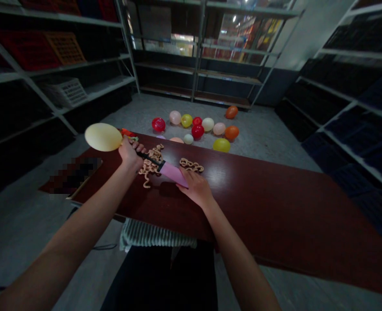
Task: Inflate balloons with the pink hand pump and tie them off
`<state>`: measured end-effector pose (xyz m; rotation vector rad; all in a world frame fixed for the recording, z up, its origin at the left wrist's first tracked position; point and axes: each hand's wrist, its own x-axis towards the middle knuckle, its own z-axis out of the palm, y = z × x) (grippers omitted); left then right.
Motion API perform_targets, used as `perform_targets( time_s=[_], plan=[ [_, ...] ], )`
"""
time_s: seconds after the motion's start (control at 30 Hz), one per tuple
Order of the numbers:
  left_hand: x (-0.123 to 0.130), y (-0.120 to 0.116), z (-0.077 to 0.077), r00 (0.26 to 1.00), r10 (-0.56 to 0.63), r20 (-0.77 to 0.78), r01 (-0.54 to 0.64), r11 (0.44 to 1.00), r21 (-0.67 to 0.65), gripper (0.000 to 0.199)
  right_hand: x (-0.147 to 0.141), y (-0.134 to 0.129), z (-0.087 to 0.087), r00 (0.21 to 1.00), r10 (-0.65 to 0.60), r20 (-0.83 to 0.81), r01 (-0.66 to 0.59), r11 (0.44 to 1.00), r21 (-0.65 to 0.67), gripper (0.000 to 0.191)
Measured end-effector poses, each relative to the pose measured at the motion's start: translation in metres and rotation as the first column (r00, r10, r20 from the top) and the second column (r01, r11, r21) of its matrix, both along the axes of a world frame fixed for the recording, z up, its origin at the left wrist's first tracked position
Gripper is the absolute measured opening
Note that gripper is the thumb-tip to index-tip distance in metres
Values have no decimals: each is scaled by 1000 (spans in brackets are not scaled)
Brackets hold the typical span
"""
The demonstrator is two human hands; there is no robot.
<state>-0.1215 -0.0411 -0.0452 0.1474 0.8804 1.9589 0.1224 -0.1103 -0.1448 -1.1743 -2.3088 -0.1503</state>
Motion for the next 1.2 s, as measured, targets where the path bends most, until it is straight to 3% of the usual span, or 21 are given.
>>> perform_targets(
  time_s=[0.17,0.3,0.6,0.97,1.07,1.2],
  plan=[
    [-48,8,18,998,50,-23,-49,998,40,38,-1,1,-1,999,37,-7,-37,998,55,57],
    [-59,13,30,997,65,-46,-62,995,74,46,-1,2,-2,996,67,-53,-64,997,50,57],
    [-12,24,35,992,49,-113,-41,997,72,54,6,7,-3,981,-78,-176,77,997,-14,53],
    [90,15,-6,968,-196,-156,213,971,105,56,8,7,2,951,-179,-253,151,980,-126,53],
    [91,11,-3,971,-182,-155,199,975,101,58,8,7,2,954,-173,-244,140,979,-147,55],
    [74,6,4,977,-159,-145,173,981,92,60,6,8,-1,975,-86,-204,60,989,-132,61]
  ],
)
